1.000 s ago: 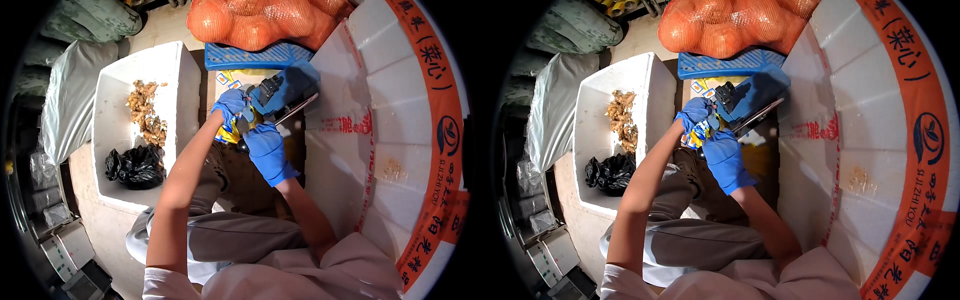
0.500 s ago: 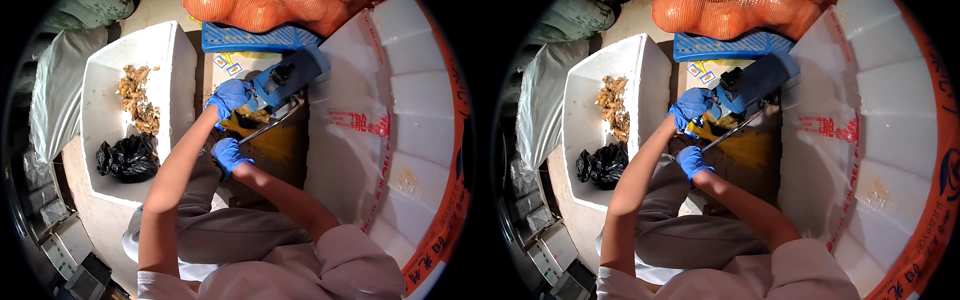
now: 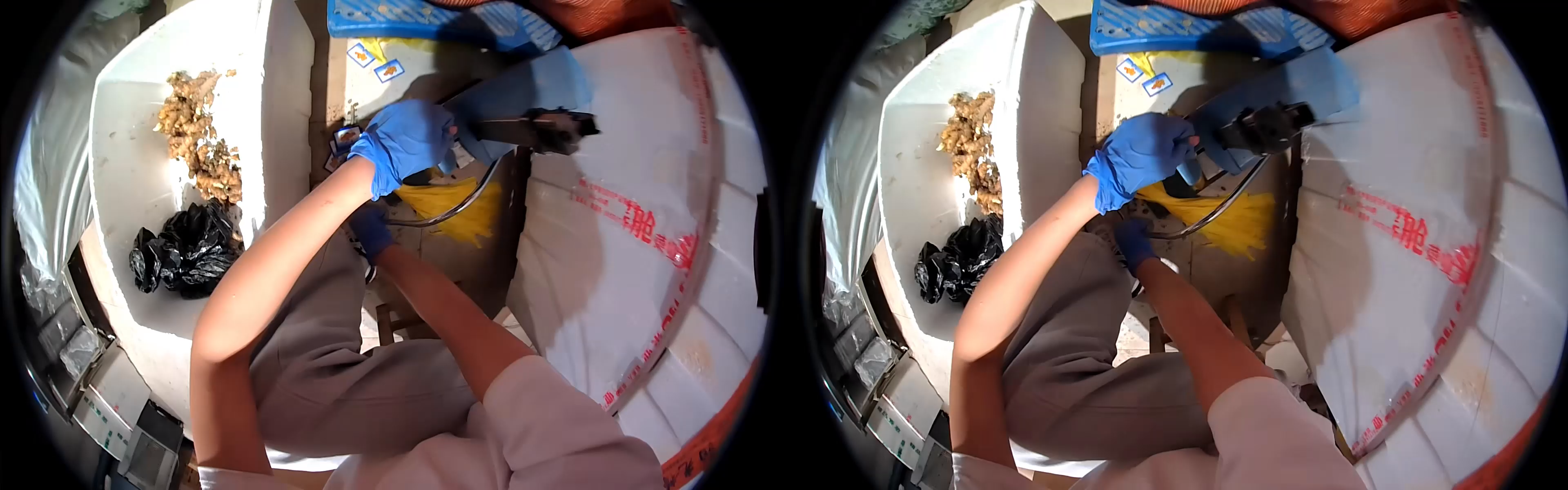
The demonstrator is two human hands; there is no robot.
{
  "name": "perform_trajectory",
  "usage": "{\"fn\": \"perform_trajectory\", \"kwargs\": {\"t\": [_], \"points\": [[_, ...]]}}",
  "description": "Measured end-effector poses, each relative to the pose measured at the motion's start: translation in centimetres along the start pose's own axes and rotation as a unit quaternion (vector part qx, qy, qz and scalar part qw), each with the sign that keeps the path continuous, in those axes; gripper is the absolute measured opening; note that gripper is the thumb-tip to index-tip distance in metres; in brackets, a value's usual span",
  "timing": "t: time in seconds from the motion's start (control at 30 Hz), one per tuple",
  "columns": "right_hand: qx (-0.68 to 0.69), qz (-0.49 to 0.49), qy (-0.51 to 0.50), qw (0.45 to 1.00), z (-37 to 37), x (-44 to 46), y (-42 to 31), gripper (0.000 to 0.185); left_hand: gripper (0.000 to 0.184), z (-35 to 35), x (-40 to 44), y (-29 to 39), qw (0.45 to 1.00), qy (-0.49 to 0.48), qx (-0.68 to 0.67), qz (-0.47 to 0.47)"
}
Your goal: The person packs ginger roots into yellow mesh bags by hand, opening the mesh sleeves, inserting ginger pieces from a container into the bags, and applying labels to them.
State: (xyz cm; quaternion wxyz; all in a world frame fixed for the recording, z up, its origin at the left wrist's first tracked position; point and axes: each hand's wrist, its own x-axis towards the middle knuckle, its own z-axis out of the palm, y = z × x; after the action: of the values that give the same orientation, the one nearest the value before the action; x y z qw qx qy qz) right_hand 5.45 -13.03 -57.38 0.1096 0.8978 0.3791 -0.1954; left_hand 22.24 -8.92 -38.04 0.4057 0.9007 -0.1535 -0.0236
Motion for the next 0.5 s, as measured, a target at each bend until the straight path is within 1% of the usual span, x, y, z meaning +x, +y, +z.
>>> {"fn": "perform_trajectory", "kwargs": {"t": [0.03,0.07,0.1,0.17,0.2,0.23,0.27,0.3,0.37,0.4,0.43,0.47,0.5], "points": [[0.025,-0.039,0.073,0.996,-0.7,-0.5,1.0,0.008,0.010,-0.1,0.1,0.0,0.999,-0.008,0.045,0.009],[0.052,-0.081,0.082,0.992,-1.5,-0.8,1.8,0.008,0.009,-0.3,0.6,-0.1,0.995,-0.014,0.094,0.020],[0.079,-0.123,0.088,0.985,-2.9,-1.7,2.2,0.008,0.010,-0.2,0.8,-0.2,0.997,-0.044,0.058,-0.026],[0.043,-0.109,0.118,0.986,-6.6,-4.1,3.0,0.006,0.012,-0.6,0.8,0.8,0.997,-0.042,0.057,-0.041],[0.013,-0.100,0.132,0.986,-9.2,-5.3,4.0,0.005,0.012,-0.6,1.0,0.8,0.997,-0.034,0.060,-0.030],[0.036,-0.075,0.077,0.994,-14.4,-7.2,5.8,0.008,0.012,-0.6,0.7,0.8,0.998,-0.030,0.040,-0.042],[0.069,-0.083,0.093,0.990,-17.6,-8.7,7.9,0.006,0.012,-0.4,0.3,0.8,0.998,-0.027,0.018,-0.054],[0.099,-0.093,0.114,0.984,-20.0,-9.7,10.4,0.008,0.012,-0.4,0.2,1.1,0.999,-0.021,0.022,-0.045],[0.183,-0.119,0.256,0.942,-23.2,-11.9,15.7,0.020,0.012,-0.4,-0.3,1.9,0.999,-0.005,0.004,-0.041],[0.160,-0.088,0.204,0.962,-25.9,-13.3,17.7,0.024,0.012,-0.1,-0.5,2.7,0.998,0.010,0.028,-0.059],[0.137,-0.059,0.152,0.977,-27.8,-14.4,19.0,0.028,0.015,0.3,-1.2,2.7,0.998,0.027,0.000,-0.060],[0.132,-0.059,0.159,0.977,-27.1,-14.8,19.8,0.028,0.016,1.1,-1.7,2.7,0.998,0.040,-0.008,-0.049],[0.153,-0.058,0.280,0.946,-25.6,-14.7,20.6,0.032,0.017,1.4,-2.1,2.9,0.998,0.053,-0.015,-0.040]]}}
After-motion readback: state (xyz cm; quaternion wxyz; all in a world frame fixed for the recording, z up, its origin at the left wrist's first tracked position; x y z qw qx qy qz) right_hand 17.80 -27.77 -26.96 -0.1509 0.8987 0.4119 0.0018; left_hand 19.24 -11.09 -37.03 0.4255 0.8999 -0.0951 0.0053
